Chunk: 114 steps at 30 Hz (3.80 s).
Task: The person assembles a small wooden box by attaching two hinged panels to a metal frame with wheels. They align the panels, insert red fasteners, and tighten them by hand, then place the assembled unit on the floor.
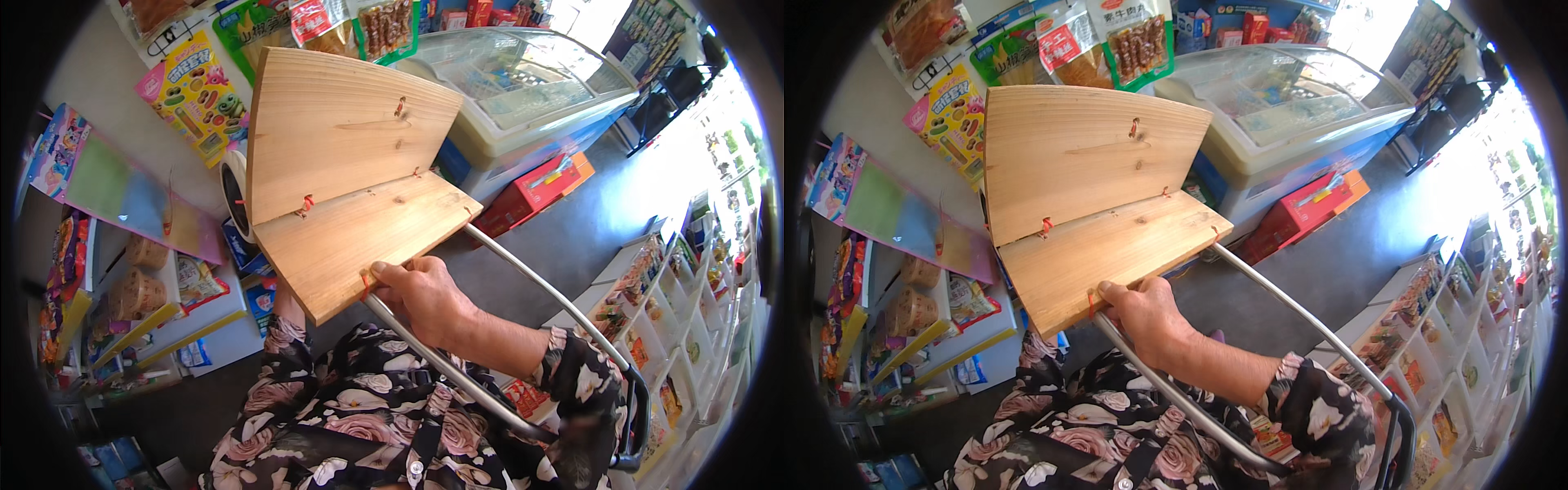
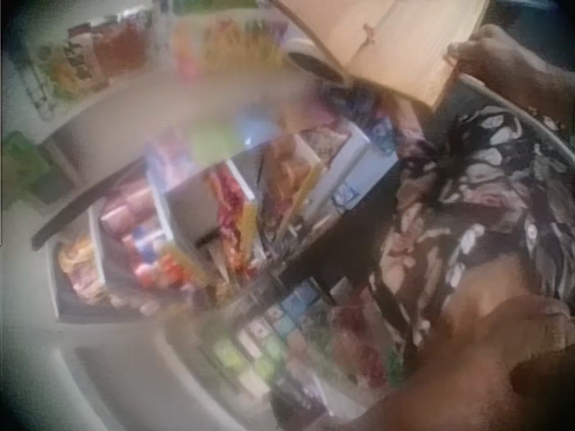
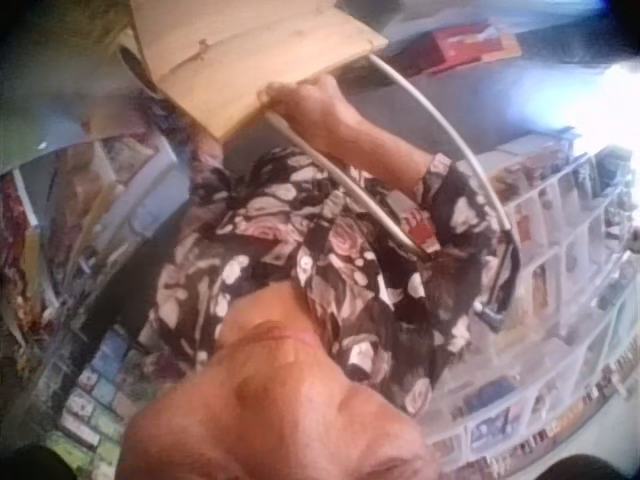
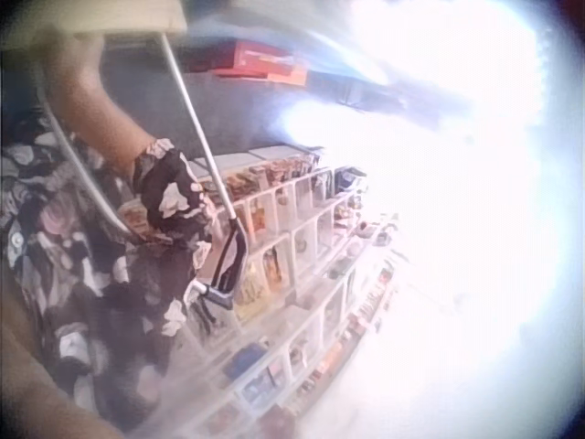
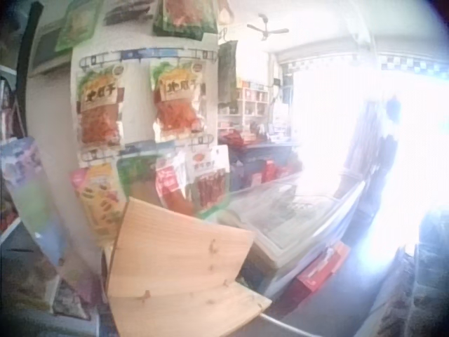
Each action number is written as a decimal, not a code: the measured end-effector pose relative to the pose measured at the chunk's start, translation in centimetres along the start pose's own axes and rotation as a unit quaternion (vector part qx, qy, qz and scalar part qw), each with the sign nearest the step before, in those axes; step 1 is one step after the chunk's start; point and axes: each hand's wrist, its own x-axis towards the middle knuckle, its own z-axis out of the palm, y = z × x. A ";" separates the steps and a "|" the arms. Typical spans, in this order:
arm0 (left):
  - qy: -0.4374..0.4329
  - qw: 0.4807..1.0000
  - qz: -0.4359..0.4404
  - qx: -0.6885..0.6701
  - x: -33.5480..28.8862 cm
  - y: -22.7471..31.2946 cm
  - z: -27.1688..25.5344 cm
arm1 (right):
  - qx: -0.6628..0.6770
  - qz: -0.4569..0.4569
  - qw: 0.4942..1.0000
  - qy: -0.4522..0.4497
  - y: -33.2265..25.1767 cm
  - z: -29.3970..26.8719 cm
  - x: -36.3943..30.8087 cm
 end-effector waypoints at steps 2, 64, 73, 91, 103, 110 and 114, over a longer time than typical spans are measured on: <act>-0.003 1.000 0.005 0.007 0.7 -0.3 0.4 | 0.008 -0.029 0.999 0.029 -0.5 -0.5 1.0; 0.086 0.995 0.052 -0.006 -0.5 0.3 -1.4 | 0.217 0.023 0.976 -0.029 8.0 -4.4 9.1; 0.090 0.995 0.039 -0.009 -0.8 0.5 -1.1 | 0.161 0.003 0.972 -0.173 9.4 -7.0 9.2; 0.021 0.999 0.014 0.025 -1.7 4.1 1.9 | 0.260 0.101 0.922 -0.268 8.1 -7.4 8.0; 0.008 0.974 -0.005 0.227 -2.3 6.5 3.5 | 0.212 0.113 0.939 -0.248 7.5 -10.0 6.6; 0.015 0.965 0.004 0.262 -2.3 6.5 3.1 | 0.194 0.117 0.949 -0.221 6.4 -10.0 6.0; 0.035 0.958 0.016 0.284 -2.6 6.5 3.7 | 0.208 0.142 0.949 -0.192 6.1 -9.6 5.9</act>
